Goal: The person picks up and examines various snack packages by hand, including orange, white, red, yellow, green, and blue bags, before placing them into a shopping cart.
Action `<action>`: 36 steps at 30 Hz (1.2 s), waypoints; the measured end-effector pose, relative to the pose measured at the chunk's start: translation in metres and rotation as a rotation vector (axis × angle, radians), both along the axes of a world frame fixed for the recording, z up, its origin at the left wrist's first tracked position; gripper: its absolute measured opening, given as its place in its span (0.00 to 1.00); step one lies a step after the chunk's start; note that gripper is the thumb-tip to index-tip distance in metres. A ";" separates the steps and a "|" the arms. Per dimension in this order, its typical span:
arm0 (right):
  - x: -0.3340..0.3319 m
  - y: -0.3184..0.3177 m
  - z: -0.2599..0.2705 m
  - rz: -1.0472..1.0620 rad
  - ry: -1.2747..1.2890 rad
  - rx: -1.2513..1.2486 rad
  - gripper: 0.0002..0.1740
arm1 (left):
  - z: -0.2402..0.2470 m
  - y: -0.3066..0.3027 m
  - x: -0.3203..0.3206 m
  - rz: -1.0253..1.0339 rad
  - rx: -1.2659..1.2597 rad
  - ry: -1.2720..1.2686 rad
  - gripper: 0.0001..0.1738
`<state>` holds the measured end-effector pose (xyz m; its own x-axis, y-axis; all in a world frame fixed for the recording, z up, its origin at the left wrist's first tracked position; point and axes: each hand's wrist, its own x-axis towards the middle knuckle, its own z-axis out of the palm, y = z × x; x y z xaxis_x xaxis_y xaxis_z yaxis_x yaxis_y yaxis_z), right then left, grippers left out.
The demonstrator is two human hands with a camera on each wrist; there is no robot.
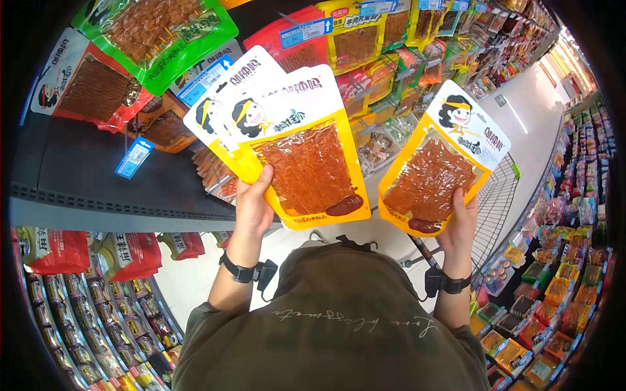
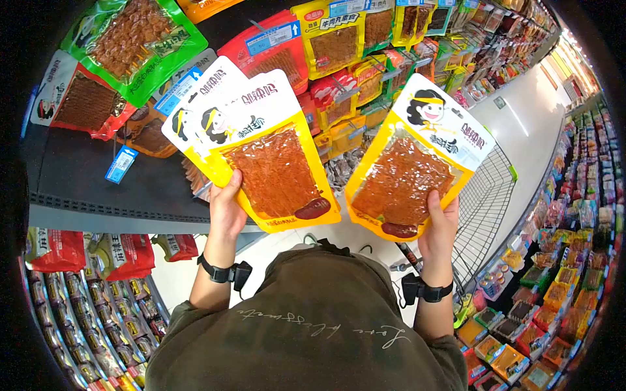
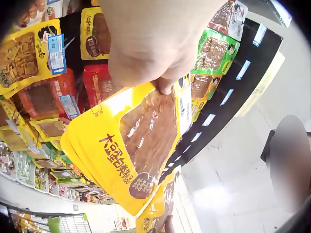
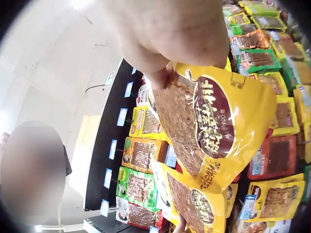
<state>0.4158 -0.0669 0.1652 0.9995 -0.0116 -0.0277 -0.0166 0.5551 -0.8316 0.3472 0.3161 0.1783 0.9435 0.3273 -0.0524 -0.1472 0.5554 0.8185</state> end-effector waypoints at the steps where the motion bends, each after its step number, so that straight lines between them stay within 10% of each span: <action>1: 0.003 -0.007 -0.006 -0.014 0.011 -0.007 0.24 | 0.000 -0.001 0.000 -0.007 -0.021 -0.002 0.26; 9: 0.026 -0.101 -0.047 -0.074 0.384 0.232 0.19 | -0.004 -0.020 0.004 -0.011 -0.164 0.000 0.25; 10: 0.044 -0.157 -0.119 0.215 0.082 0.590 0.20 | -0.008 -0.020 0.003 -0.083 -0.319 0.000 0.24; 14: 0.034 -0.113 -0.062 -0.139 0.036 0.334 0.19 | -0.011 -0.019 -0.005 -0.551 -0.626 -0.286 0.34; 18: 0.036 -0.195 -0.135 0.223 0.267 0.976 0.14 | -0.023 -0.022 0.025 -0.927 -0.783 -0.511 0.38; 19: 0.044 -0.192 -0.139 -0.473 0.379 0.393 0.12 | -0.023 -0.024 0.025 -0.957 -0.828 -0.554 0.37; 21: 0.062 -0.283 -0.215 -0.104 0.341 0.048 0.14 | -0.015 -0.023 0.017 -0.930 -0.826 -0.539 0.36; 23: 0.071 -0.304 -0.251 -0.277 0.414 -0.100 0.27 | -0.001 -0.015 0.004 -0.773 -0.651 -0.294 0.32; 25: 0.075 -0.304 -0.268 -0.698 0.426 -1.643 0.46 | -0.003 -0.021 0.002 -0.633 -0.542 -0.202 0.31; 26: 0.076 -0.306 -0.268 -0.665 0.292 -1.860 0.60 | -0.006 -0.027 0.002 -0.490 -0.433 -0.103 0.30; 29: 0.080 -0.237 -0.209 -0.421 0.080 -1.358 0.51 | -0.019 -0.045 0.006 -0.079 -0.120 0.201 0.28; 36: 0.029 -0.001 0.009 0.329 -0.245 -0.694 0.16 | -0.027 -0.068 0.027 -0.055 0.061 0.149 0.22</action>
<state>0.4444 -0.0678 0.1741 0.9315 0.3502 0.0984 0.1384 -0.0910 -0.9862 0.3738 0.2477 0.1509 0.9434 0.2820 -0.1745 0.0075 0.5079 0.8614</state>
